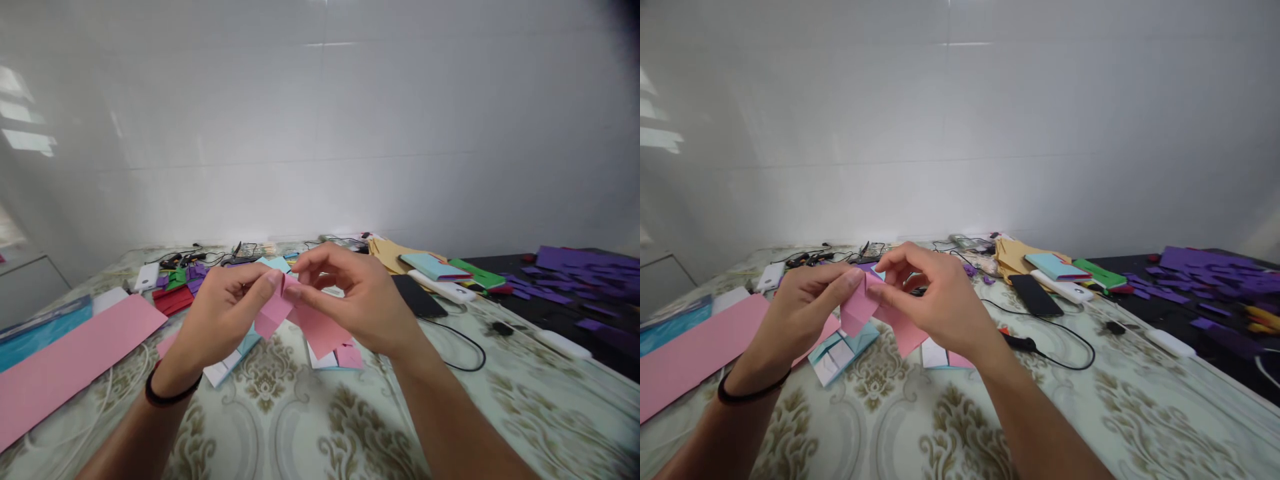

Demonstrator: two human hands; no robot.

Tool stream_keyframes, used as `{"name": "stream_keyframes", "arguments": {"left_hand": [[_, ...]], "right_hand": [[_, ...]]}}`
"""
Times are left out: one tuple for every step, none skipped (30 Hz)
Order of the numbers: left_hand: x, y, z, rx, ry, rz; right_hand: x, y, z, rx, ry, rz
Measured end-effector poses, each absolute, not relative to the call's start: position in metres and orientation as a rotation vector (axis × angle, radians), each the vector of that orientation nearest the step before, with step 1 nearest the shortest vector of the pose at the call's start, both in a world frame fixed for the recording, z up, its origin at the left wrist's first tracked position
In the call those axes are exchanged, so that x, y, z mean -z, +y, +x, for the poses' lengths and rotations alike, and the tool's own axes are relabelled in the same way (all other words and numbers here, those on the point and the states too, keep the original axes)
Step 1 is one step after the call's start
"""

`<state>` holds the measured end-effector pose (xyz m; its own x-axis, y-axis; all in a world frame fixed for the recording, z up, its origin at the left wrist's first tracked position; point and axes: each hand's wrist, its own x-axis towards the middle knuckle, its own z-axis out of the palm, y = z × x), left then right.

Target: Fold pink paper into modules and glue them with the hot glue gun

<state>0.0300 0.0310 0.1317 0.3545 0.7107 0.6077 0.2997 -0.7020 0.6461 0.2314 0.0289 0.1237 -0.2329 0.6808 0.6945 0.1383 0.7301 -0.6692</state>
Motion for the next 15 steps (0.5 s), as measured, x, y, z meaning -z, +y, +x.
{"name": "stream_keyframes", "arguments": {"left_hand": [[-0.132,0.031,0.030,-1.295,0.875,2.189],[-0.131,0.031,0.030,-1.289,0.864,2.181],[-0.131,0.031,0.030,-1.282,0.854,2.172],[-0.130,0.032,0.030,-1.278,0.850,2.164],[-0.130,0.032,0.030,-1.283,0.848,2.158],[-0.129,0.032,0.030,-1.296,0.850,2.151],[-0.129,0.033,0.029,-1.311,0.857,2.141],[-0.129,0.033,0.029,-1.327,0.864,2.131],[-0.129,0.033,0.029,-1.342,0.870,2.122],[-0.128,0.033,0.028,-1.354,0.877,2.116],[-0.128,0.033,0.028,-1.362,0.879,2.112],[-0.128,0.033,0.028,-1.362,0.879,2.111],[-0.128,0.033,0.028,-1.362,0.877,2.109],[-0.128,0.033,0.028,-1.361,0.873,2.106],[-0.127,0.033,0.029,-1.356,0.870,2.103]], "right_hand": [[-0.124,0.029,0.231,-0.580,-1.768,-0.645],[-0.124,0.028,0.231,-0.580,-1.776,-0.640],[-0.124,0.028,0.231,-0.581,-1.788,-0.636],[-0.125,0.027,0.232,-0.582,-1.802,-0.638],[-0.126,0.027,0.232,-0.585,-1.818,-0.647],[-0.126,0.026,0.233,-0.593,-1.830,-0.662],[-0.127,0.026,0.234,-0.603,-1.840,-0.679],[-0.127,0.026,0.236,-0.614,-1.849,-0.690],[-0.128,0.027,0.238,-0.624,-1.856,-0.696],[-0.128,0.027,0.239,-0.631,-1.860,-0.699],[-0.128,0.027,0.241,-0.636,-1.864,-0.698],[-0.129,0.028,0.242,-0.639,-1.869,-0.701],[-0.129,0.028,0.242,-0.642,-1.878,-0.708],[-0.129,0.028,0.242,-0.645,-1.884,-0.720],[-0.129,0.029,0.241,-0.647,-1.889,-0.732]]}}
